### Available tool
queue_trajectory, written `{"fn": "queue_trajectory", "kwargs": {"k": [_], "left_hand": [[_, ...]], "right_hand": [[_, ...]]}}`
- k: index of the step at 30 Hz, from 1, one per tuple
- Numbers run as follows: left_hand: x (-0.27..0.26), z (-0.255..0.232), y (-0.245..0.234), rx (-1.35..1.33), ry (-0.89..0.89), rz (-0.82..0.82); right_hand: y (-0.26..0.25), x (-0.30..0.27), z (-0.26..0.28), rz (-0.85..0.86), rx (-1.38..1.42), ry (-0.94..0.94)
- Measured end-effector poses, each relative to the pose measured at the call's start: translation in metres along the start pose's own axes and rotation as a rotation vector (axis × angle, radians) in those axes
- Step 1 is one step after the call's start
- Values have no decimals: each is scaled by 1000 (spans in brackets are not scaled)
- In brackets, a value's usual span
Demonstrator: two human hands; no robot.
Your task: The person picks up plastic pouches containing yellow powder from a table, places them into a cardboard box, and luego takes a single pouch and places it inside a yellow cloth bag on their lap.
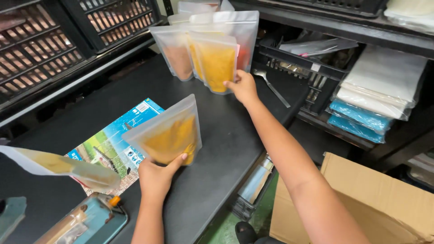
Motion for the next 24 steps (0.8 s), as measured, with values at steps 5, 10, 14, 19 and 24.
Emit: {"fn": "queue_trajectory", "kwargs": {"k": [5,10,14,19,24], "left_hand": [[2,3,-1,4,32,11],[-1,-5,0,12,40,43],[-12,-28,-4,-22,55,119],[-7,-18,-8,-151,58,186],[-8,-16,-10,-335,100,372]], "right_hand": [[-29,-39,14,189,313,21],[-79,-89,51,389,406,-24],[-90,-124,71,529,399,1],[-94,-170,92,608,390,25],[-90,-198,103,657,409,-12]]}}
Point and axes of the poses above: each hand's wrist, its own x-axis towards the middle knuckle, its own y-axis out of the palm, z = x × y, the point moved 3 cm from there along x, towards the middle knuckle, and after that the axes turned 14 degrees about -x, right-handed, at the moved point
